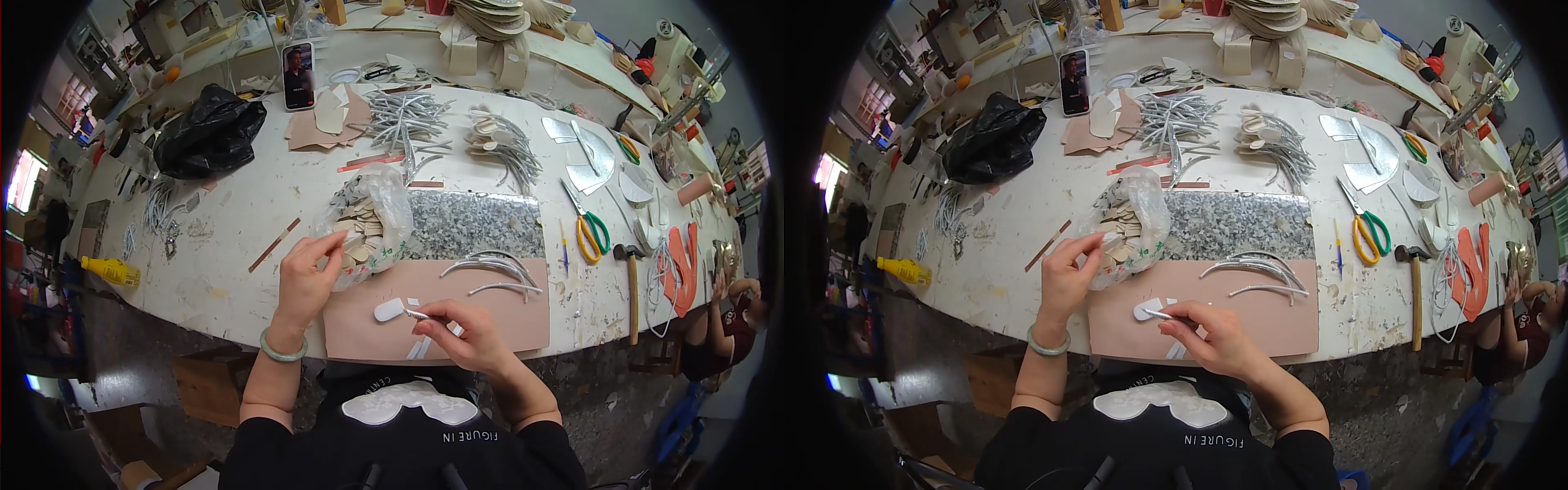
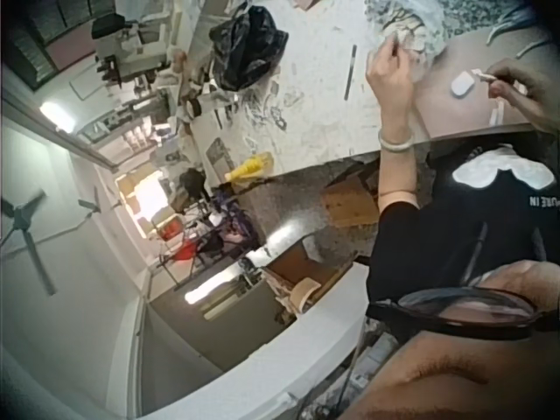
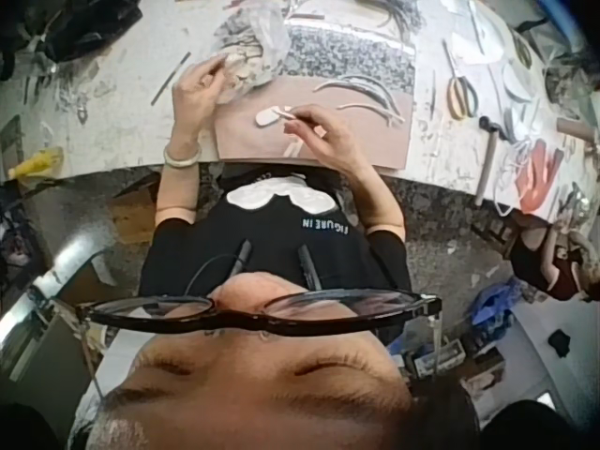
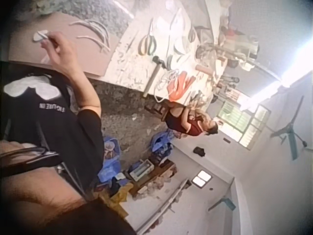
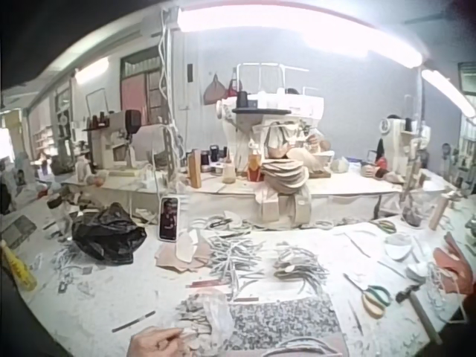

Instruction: The person assembles small decorative items by wrapping white foam pieces around silver beaded cords. They use scissors to cut the cords to length and place the finished pieces on the table. The workspace is cluttered with materials and tools.

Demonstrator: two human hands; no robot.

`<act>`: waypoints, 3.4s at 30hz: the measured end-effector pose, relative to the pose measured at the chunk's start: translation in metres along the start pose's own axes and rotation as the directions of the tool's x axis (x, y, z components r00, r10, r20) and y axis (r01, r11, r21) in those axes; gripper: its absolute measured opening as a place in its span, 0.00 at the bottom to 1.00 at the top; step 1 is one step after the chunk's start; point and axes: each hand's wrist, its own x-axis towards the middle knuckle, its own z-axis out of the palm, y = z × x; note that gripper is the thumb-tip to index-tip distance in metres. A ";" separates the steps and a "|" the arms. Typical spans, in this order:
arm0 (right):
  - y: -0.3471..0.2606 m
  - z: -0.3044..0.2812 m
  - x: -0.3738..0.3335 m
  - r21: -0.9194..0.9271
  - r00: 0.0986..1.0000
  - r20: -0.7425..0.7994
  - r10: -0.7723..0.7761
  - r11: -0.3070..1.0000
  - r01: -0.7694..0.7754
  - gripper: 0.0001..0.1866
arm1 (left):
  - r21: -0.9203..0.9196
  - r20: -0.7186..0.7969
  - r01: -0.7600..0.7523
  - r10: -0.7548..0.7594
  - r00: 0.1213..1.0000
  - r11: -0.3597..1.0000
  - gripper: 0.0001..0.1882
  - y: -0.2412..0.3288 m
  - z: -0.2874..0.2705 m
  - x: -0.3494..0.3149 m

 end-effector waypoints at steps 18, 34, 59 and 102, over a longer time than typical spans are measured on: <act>0.008 0.017 0.043 -0.369 0.811 -0.266 -0.521 0.832 0.414 0.18 | -0.708 0.207 0.412 -0.389 0.898 0.574 0.13 0.021 0.017 -0.003; -0.002 -0.007 0.035 -0.621 0.697 -0.049 -0.716 0.568 0.540 0.21 | -0.666 0.486 0.439 -0.097 0.869 0.603 0.08 0.057 0.004 -0.031; 0.017 -0.058 -0.017 0.251 0.986 0.078 -0.144 0.960 0.121 0.02 | -0.574 0.689 0.702 -0.215 0.692 0.422 0.07 0.053 0.011 -0.031; -0.007 -0.037 -0.007 -0.307 0.996 0.069 -0.050 0.949 0.069 0.06 | -0.480 0.806 0.731 -0.086 0.586 0.484 0.17 0.053 0.023 -0.035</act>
